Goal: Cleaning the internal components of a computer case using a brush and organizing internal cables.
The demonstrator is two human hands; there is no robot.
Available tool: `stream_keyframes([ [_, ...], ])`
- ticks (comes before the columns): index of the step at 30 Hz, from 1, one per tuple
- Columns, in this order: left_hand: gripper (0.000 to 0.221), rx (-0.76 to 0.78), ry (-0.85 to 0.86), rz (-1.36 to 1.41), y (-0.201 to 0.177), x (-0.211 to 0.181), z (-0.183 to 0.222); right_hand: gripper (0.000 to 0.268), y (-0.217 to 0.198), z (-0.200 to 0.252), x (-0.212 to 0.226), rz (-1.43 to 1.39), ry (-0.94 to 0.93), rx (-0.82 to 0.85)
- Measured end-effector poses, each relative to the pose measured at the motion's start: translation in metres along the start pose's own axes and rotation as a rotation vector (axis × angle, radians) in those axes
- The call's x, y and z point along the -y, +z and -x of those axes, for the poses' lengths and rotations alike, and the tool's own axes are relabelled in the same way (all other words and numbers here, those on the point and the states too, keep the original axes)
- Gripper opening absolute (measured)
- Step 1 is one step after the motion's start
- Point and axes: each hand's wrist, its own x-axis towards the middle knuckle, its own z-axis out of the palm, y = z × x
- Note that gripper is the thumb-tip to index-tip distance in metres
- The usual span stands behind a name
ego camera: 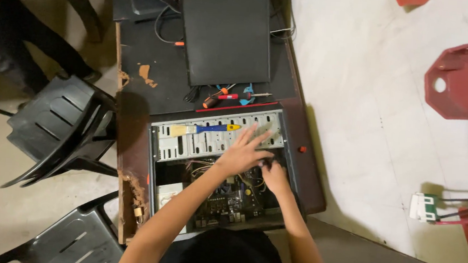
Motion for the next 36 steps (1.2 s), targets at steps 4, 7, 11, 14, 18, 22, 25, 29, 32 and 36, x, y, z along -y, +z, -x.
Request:
stream_keyframes([
  [4,0.047,0.013,0.1,-0.127,0.038,0.014,-0.018,0.05,0.007,-0.01,-0.007,-0.053,-0.008,-0.022],
  [7,0.041,-0.092,0.171,-0.132,0.051,0.024,-0.023,0.053,0.008,-0.008,-0.009,0.054,0.081,-0.052],
  [11,0.035,-0.083,0.117,-0.127,0.056,0.022,-0.022,0.053,0.002,-0.002,0.001,0.129,0.118,-0.019],
  [14,0.034,-0.08,0.085,-0.161,0.057,0.021,-0.021,0.052,0.012,-0.012,-0.009,0.182,0.115,-0.003],
  [18,0.034,-0.088,0.08,-0.161,0.063,0.022,-0.019,0.046,0.013,-0.011,-0.009,0.18,0.073,-0.039],
  [22,0.037,-0.081,0.07,-0.147,0.064,0.022,-0.019,0.045,0.023,-0.022,-0.022,0.17,0.028,-0.046],
  [25,0.037,-0.048,0.067,-0.163,0.056,0.02,-0.019,0.041,0.03,-0.028,-0.03,0.197,0.009,-0.059],
  [29,0.038,0.015,0.058,-0.155,0.05,0.018,-0.021,0.039,0.041,-0.042,-0.044,0.222,-0.03,-0.089],
  [32,0.038,0.018,0.055,-0.153,0.046,0.018,-0.019,0.039,0.046,-0.044,-0.047,0.227,-0.035,-0.102],
  [36,0.038,0.012,0.057,-0.166,0.047,0.018,-0.019,0.037,0.044,-0.039,-0.042,0.235,-0.032,-0.127],
])
